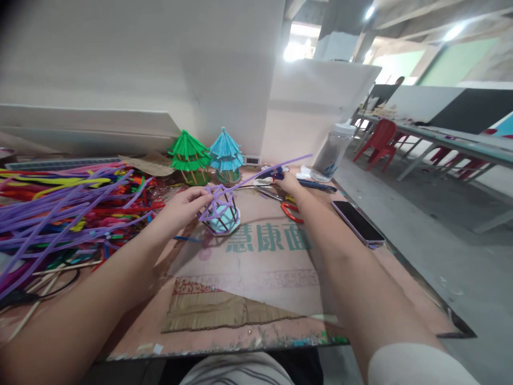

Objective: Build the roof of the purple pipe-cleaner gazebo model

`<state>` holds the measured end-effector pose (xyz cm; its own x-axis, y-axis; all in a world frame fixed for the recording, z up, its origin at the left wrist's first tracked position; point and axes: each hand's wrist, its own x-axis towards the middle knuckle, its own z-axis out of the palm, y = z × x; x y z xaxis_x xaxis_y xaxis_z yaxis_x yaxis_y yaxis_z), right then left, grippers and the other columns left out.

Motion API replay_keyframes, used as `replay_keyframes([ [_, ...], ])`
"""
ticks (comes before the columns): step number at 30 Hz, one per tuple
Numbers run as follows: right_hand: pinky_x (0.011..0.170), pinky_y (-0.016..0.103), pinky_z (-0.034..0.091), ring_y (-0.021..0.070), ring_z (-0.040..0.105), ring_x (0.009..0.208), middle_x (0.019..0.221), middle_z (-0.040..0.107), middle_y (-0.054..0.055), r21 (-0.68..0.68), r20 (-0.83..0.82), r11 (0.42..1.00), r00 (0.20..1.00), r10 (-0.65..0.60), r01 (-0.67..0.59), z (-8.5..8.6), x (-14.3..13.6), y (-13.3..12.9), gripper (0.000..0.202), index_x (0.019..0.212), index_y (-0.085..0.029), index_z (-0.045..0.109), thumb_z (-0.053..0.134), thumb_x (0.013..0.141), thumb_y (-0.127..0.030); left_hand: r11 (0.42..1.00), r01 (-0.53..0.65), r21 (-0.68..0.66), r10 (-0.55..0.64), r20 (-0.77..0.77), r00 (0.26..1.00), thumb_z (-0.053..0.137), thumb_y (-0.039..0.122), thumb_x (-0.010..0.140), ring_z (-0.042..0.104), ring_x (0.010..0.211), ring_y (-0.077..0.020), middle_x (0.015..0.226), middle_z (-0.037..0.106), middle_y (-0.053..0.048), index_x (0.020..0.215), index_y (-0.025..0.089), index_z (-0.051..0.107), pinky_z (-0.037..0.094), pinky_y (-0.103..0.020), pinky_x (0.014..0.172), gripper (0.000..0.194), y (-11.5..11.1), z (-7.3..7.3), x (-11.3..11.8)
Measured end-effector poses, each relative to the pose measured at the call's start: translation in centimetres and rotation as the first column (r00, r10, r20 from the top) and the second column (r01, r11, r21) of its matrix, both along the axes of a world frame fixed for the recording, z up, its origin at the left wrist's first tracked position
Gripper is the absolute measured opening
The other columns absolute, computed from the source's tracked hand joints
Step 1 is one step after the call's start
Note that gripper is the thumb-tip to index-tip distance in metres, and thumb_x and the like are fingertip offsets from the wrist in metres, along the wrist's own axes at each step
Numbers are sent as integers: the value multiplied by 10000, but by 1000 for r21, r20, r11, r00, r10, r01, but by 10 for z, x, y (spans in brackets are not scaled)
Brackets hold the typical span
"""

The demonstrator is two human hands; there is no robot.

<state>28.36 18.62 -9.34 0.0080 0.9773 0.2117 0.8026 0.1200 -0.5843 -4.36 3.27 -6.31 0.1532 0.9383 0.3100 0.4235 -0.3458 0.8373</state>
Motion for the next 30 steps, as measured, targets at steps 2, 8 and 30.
replay_keyframes([
  [2,936,467,585,245,666,1119,1320,644,107,-26,58,1000,998,3,-1,3,1,-8,388,1320,-175,618,655,992,-379,1000,-3,4,3,-3,1000,563,484,824,547,730,-189,710,555,3,650,216,521,440,-297,699,322,-1,0,0],
  [8,1006,490,531,305,655,1151,1236,707,134,68,178,998,984,0,-12,16,9,-67,296,1190,-149,709,681,937,-300,1000,-8,17,9,-56,998,567,465,835,597,802,-214,736,594,-7,665,215,554,475,-324,780,302,-6,4,3],
  [30,751,344,542,193,699,815,1021,719,72,293,-203,922,926,319,-254,18,-60,-203,215,1102,-206,664,585,969,-356,961,55,271,27,-290,957,569,365,917,582,1253,-295,1203,671,-97,844,204,672,424,-443,1101,205,-38,4,30],
])
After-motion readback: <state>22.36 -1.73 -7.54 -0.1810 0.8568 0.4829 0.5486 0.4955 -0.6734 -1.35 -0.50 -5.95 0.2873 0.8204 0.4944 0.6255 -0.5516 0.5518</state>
